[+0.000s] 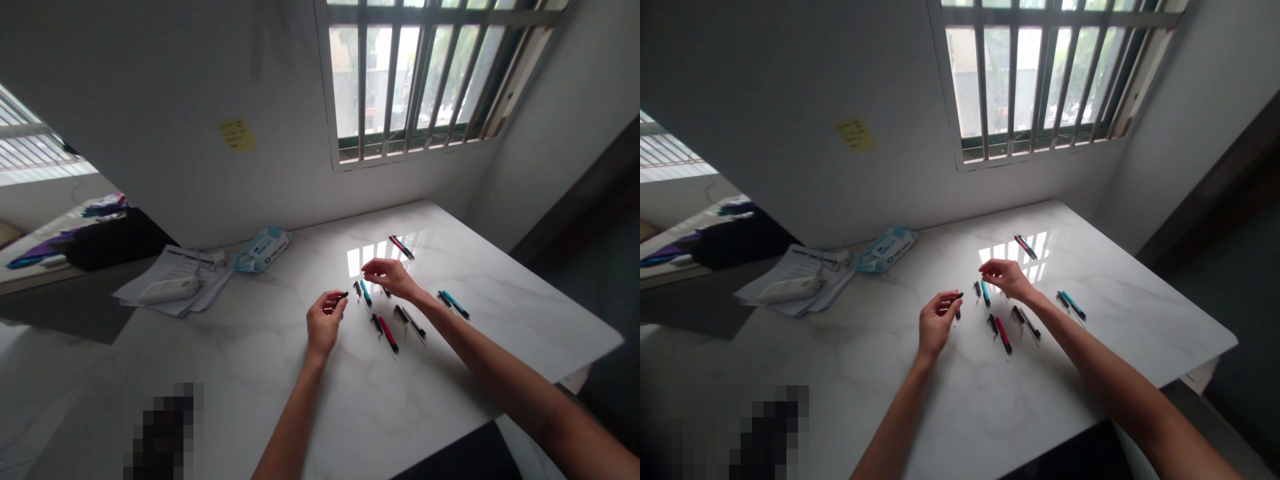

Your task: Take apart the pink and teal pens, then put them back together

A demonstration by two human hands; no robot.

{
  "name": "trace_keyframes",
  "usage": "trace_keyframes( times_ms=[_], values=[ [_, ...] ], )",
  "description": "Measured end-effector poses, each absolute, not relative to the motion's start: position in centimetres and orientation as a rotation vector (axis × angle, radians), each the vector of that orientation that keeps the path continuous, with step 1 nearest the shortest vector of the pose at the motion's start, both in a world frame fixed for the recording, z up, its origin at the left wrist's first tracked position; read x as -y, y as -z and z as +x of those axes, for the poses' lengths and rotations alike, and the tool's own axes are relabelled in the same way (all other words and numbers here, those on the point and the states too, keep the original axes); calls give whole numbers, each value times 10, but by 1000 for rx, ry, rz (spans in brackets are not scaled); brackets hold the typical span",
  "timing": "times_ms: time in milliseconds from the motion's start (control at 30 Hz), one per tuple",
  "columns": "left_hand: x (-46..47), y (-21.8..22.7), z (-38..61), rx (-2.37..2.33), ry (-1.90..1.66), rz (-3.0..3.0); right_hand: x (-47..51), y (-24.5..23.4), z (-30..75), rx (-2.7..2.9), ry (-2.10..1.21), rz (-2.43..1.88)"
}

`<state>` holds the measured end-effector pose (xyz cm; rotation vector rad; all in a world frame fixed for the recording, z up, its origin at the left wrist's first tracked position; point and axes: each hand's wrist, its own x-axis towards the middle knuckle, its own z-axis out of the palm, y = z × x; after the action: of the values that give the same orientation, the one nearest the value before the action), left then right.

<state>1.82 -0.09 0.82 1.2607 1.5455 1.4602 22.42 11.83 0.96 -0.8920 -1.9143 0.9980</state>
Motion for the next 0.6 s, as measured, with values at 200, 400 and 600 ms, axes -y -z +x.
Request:
trace_keyframes(
  times_ms=[200, 400, 600],
  values=[
    [4, -7, 24, -1608, -1418, 1412, -78, -10, 216, 1625, -1385, -694],
    [4, -4, 26, -1563, -1388, 1497, -71, -3, 212, 1603, -1425, -703],
    [3, -2, 24, -1556, -1381, 1549, -69, -8, 213, 1675, -1390, -721]
  ],
)
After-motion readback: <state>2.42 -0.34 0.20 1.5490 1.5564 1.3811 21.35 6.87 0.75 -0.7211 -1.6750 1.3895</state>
